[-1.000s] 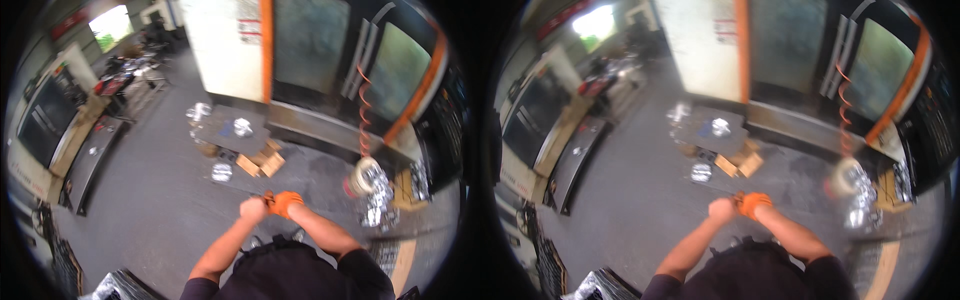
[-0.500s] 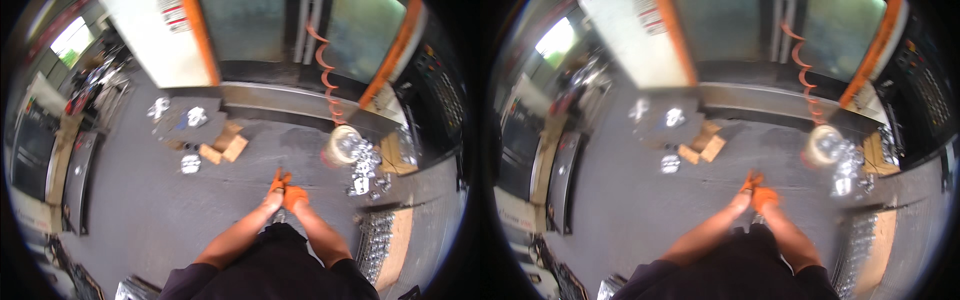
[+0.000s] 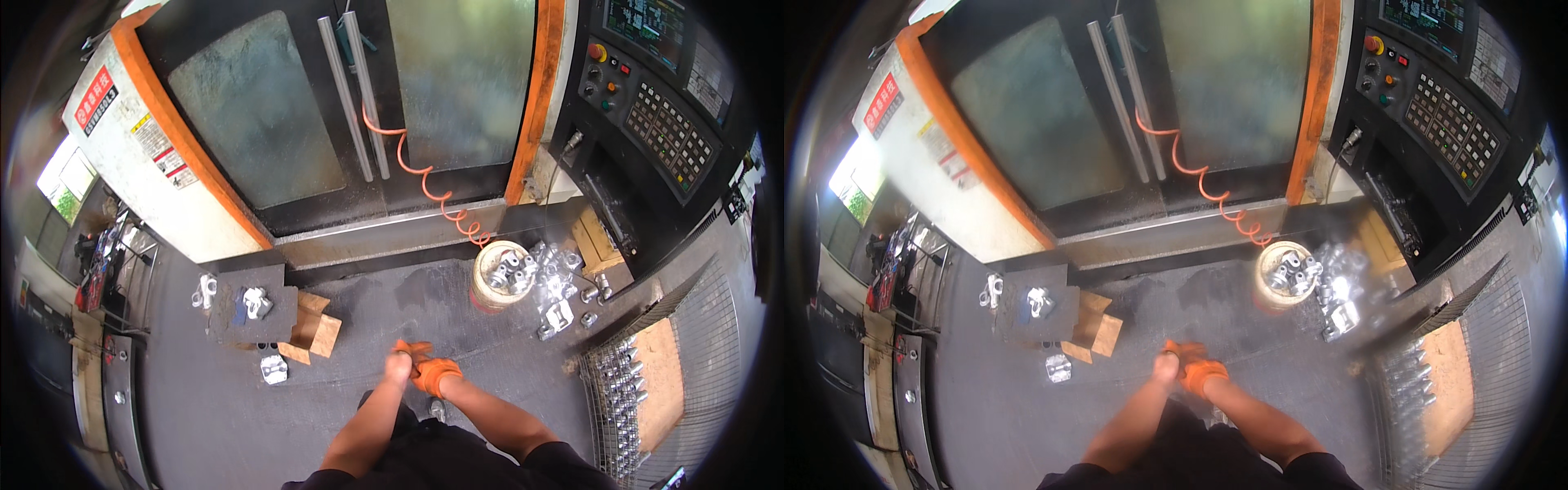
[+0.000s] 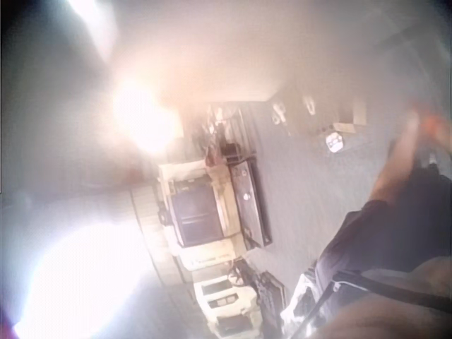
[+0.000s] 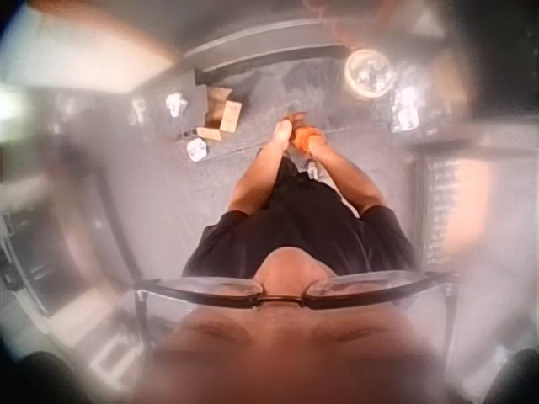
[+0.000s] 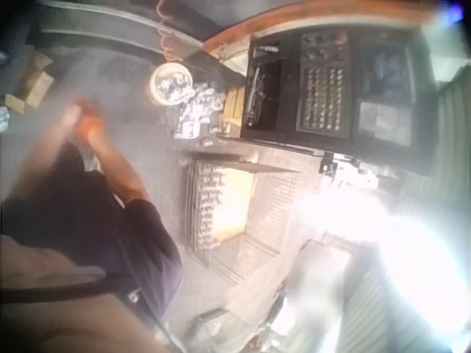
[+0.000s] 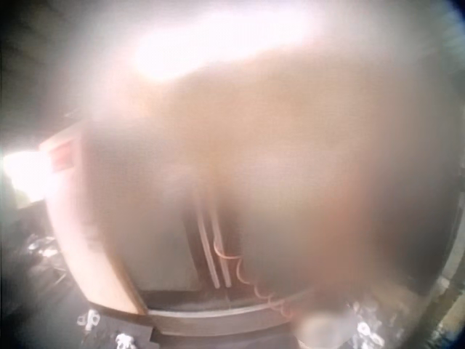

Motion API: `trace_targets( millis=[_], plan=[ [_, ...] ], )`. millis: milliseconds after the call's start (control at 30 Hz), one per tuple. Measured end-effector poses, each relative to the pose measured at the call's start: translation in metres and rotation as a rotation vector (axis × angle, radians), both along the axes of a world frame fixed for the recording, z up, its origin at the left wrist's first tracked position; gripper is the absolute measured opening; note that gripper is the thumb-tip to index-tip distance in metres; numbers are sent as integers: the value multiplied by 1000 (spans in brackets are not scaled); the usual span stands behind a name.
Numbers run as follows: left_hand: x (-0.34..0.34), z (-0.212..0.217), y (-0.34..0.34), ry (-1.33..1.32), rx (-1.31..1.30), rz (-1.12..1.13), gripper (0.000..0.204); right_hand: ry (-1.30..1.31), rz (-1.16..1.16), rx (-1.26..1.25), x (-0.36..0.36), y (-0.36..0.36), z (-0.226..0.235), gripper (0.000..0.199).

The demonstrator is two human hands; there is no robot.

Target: The person removes a cylindrical metal part from a CNC machine, measures its internal diameter with a dial bore gauge, and then places the part back into the machine. The person wears orange gloves throughout the task.

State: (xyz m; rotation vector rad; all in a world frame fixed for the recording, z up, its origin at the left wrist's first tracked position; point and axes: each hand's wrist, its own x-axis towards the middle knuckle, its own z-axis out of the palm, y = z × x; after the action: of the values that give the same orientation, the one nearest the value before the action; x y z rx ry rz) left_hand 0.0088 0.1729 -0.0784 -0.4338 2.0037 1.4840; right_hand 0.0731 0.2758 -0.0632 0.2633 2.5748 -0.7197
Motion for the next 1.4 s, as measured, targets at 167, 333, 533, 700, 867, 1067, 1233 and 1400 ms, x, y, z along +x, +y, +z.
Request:
trace_targets(
  millis=[167,333,533,700,867,1067,1233,1400],
  plan=[
    [-54,-11,19,-158,576,143,37,-174,119,-195,-52,46,-9,50],
    [-163,-121,6,-253,1284,-153,50,9,250,-162,-130,43,25,49],
    [-283,-97,56,165,521,-302,58,7,357,-270,-254,66,27,50],
    [-390,-21,75,-49,505,-297,58,-138,324,-219,-357,63,149,52],
    [-454,58,81,-278,430,61,64,-89,378,-337,-417,55,199,53],
    [-557,85,64,106,1035,310,35,554,-163,-261,-486,105,228,40],
    [-588,284,113,924,584,-318,48,982,-634,110,-566,144,316,48],
    [-623,290,154,901,493,-392,25,677,-649,194,-591,165,328,40]
  ],
)
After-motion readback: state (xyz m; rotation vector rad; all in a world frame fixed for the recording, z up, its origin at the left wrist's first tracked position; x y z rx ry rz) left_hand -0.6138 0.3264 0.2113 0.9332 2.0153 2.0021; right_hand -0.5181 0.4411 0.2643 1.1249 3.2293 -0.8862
